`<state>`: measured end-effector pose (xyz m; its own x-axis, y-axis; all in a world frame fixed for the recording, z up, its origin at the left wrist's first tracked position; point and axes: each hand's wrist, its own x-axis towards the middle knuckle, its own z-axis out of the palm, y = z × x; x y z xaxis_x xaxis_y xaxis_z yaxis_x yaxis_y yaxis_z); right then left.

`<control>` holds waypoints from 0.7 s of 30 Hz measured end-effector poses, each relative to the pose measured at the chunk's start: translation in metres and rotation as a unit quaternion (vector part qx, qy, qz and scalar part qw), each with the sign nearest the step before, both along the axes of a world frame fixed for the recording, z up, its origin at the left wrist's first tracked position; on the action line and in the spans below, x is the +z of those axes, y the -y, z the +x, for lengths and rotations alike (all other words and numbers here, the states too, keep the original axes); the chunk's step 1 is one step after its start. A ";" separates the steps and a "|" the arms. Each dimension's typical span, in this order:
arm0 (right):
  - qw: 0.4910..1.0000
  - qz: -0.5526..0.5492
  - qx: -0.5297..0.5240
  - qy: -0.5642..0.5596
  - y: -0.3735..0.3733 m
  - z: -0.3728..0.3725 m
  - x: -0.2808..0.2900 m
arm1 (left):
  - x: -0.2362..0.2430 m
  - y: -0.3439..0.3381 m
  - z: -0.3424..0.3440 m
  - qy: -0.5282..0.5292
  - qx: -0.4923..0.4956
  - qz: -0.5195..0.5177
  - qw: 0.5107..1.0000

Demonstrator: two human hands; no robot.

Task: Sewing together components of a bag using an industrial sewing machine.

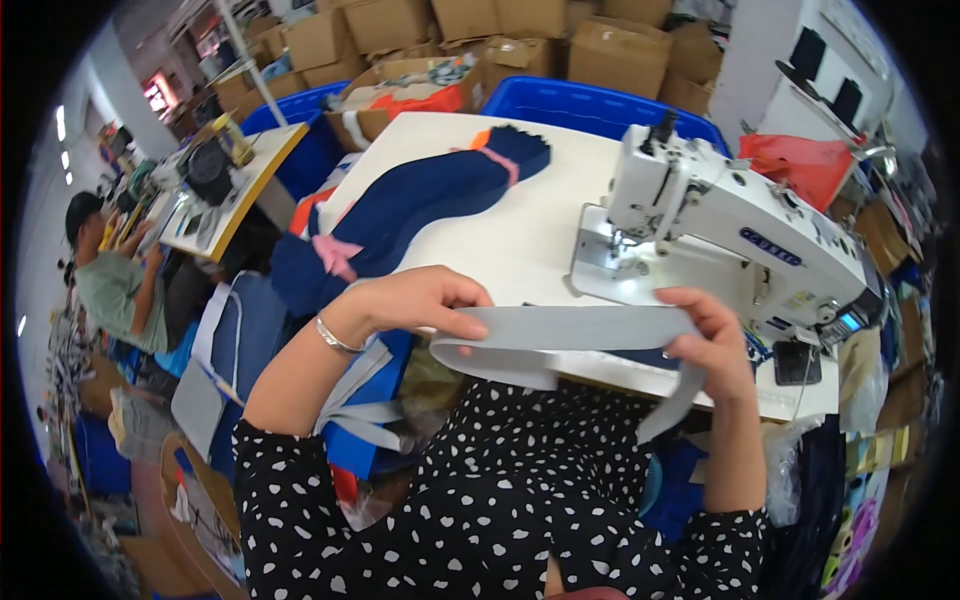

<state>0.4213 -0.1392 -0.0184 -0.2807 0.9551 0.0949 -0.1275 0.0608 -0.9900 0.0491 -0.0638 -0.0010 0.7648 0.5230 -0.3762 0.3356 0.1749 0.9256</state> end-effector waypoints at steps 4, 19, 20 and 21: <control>0.979 -0.023 -0.187 -0.074 0.004 0.086 -0.009 | -0.022 -0.052 0.021 0.001 -0.007 0.025 1.000; 0.839 0.071 -0.534 -0.082 -0.009 0.086 -0.084 | -0.087 -0.112 0.165 -0.054 -0.053 0.215 0.974; 0.818 0.107 -0.544 0.154 -0.006 0.095 -0.087 | -0.092 -0.115 0.166 -0.053 -0.059 0.213 0.974; 0.752 0.136 -0.520 0.382 -0.004 0.102 -0.088 | -0.098 -0.119 0.165 -0.047 -0.044 0.218 0.974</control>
<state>0.5229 -0.1351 -0.1061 0.5330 0.6700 0.5167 0.7286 -0.0531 -0.6829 0.2137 0.0548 -0.0993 0.7862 0.5831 -0.2045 0.4193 -0.2604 0.8697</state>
